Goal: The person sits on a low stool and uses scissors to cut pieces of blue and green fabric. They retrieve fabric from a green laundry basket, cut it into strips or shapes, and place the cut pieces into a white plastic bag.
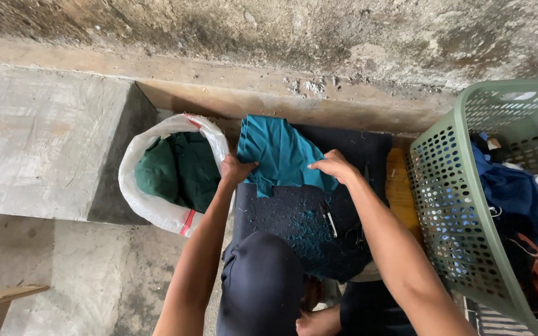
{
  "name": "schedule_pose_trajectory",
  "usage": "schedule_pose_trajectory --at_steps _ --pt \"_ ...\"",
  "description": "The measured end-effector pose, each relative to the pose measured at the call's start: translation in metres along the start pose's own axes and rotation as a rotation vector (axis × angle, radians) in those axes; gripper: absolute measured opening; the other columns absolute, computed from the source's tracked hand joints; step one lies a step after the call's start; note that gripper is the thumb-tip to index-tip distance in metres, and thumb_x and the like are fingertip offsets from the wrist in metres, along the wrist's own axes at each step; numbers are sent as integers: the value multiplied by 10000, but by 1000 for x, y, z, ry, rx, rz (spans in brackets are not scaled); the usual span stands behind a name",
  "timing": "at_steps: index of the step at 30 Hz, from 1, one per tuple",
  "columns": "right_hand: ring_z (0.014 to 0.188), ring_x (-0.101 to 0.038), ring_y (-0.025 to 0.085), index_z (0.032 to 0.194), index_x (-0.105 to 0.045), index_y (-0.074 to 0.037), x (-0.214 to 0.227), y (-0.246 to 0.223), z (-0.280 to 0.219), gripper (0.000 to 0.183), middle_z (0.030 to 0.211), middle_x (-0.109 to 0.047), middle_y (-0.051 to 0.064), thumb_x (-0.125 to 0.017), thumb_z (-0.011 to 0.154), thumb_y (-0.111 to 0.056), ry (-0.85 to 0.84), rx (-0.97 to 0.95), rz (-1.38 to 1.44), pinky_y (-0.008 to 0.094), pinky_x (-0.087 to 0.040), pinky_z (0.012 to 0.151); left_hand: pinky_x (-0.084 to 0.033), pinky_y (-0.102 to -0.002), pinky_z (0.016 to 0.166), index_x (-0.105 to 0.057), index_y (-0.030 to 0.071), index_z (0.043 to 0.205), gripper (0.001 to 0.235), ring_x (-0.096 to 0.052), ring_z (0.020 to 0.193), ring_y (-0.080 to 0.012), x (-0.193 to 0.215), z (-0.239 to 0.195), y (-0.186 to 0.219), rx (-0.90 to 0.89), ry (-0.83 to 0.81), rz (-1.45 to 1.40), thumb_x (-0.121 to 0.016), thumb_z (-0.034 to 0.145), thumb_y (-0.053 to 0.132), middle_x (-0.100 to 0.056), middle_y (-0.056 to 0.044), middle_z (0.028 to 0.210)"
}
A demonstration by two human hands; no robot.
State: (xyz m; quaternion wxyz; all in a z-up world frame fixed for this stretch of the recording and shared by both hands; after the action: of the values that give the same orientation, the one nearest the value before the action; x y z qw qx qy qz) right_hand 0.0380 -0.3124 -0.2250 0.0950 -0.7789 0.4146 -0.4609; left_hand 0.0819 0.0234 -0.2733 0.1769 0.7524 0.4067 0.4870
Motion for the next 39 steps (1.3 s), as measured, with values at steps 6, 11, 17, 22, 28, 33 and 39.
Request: schedule_pose_trajectory --at_steps 6,11,17,22,28,33,39 --pt "1302 -614 336 1206 -733 9 -14 14 21 647 1293 -700 203 -898 677 -324 56 -1 57 470 -534 998 -532 -488 1078 -657 45 1289 847 -637 1266 -391 0 2 -3 24 32 -17 -938 606 460 -695 -222 1287" --pt "1230 -623 474 1192 -709 58 -22 -2 1 484 1300 -638 307 -851 765 -118 8 -64 354 609 -559 881 -559 -489 1042 -695 5 1244 677 -656 1232 -387 -6 1 -1 12 -15 -32 -899 693 343 -715 -229 1247" --pt "1311 -550 510 1260 -653 86 -14 -17 -33 492 1444 -503 358 -794 808 -47 -36 -126 571 651 -504 946 -638 -438 882 -745 53 1189 578 -729 1087 -351 -26 17 -18 7 -7 -173 -891 690 306 -766 -195 1102" --pt "881 -726 405 1151 -656 109 -19 -3 -22 409 1075 -627 286 -782 786 -23 -84 -115 704 518 -616 680 -684 -523 723 -536 -185 1337 656 -699 985 -523 -13 -30 7 53 -125 -727 -831 772 -28 -600 -441 1179" --pt "729 -712 358 1084 -631 92 -26 10 -35 350 922 -630 222 -769 789 -37 -168 -131 781 485 -622 613 -639 -583 857 -430 -193 1415 852 -621 1155 -556 7 -74 10 126 -177 -840 -894 714 -56 -500 -437 1322" --pt "642 -712 331 960 -598 67 -47 33 -59 257 801 -611 175 -760 777 -10 -301 -212 923 438 -639 574 -634 -570 807 -347 -156 1489 992 -626 1071 -588 17 -123 -10 220 -146 -974 -874 649 -155 -420 -500 1347" --pt "656 -681 314 944 -603 56 -50 64 -80 262 788 -589 163 -772 754 -5 -320 -316 1059 421 -623 620 -623 -557 890 -97 16 1612 1220 -607 1124 -617 17 -159 -12 294 -185 -1070 -852 673 -174 -264 -492 1446"
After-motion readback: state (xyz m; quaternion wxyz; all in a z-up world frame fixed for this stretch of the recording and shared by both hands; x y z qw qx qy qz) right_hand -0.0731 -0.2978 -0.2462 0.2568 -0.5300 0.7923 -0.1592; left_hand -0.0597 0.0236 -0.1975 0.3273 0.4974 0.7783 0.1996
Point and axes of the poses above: each hand's wrist, its own z-axis towards the middle knuckle, its own x-axis out of the back of the hand, y = z × x, the point moved 8 cm from there along z, towards the middle knuckle
